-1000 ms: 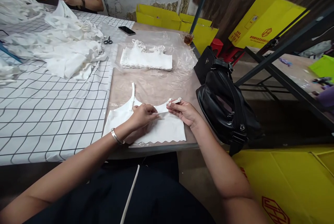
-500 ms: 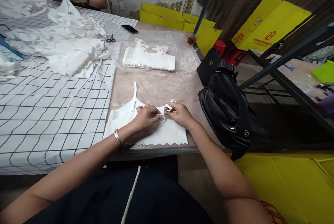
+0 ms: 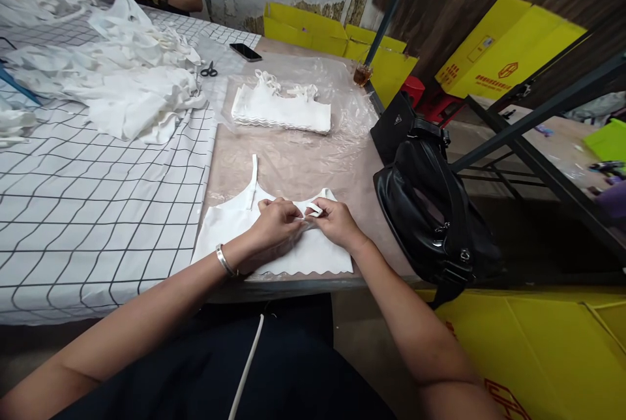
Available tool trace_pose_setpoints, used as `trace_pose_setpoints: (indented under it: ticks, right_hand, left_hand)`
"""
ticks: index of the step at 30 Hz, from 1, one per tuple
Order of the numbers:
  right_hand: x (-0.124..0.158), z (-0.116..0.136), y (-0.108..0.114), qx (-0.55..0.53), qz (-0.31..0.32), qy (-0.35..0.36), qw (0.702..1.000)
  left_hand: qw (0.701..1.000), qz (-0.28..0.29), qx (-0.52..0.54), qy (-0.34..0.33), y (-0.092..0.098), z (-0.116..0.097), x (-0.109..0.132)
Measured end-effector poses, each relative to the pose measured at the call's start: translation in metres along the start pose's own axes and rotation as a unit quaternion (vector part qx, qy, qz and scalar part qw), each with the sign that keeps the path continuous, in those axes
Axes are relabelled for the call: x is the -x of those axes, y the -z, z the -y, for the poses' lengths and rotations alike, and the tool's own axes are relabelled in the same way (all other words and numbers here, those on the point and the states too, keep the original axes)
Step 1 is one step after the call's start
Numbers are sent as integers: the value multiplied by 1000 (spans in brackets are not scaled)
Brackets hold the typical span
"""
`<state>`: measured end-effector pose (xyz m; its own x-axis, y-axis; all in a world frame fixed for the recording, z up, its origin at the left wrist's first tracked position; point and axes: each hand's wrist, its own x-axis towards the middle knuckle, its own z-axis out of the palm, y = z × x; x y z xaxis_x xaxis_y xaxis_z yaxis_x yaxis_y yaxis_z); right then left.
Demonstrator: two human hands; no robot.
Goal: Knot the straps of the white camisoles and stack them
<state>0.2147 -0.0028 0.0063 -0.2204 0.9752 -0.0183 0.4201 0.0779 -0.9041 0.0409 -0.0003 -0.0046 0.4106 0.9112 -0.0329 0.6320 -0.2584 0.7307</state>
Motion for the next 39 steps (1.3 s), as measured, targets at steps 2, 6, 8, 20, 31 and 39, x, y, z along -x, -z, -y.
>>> trace_pose_setpoints:
  ticks: [2, 6, 8, 20, 31, 39]
  right_hand:
    - [0, 0, -7, -15, -15, -5, 1000]
    - [-9, -8, -11, -55, -68, -44, 995]
    - [-15, -14, -2, -46, -147, -57, 986]
    - [79, -17, 48, 322, -112, -252, 906]
    - [94, -10, 14, 296, -155, -196, 922]
    - [95, 23, 13, -118, -162, -208, 957]
  left_hand:
    - [1000, 4, -6, 5, -3, -2, -3]
    - [999, 18, -37, -2, -2, -2, -2]
    - [997, -9, -71, -27, 6, 5, 12]
    - [931, -100, -311, 162, 42, 32, 100]
    - [957, -101, -178, 207, 69, 37, 114]
    - [961, -110, 86, 237, 85, 40, 124]
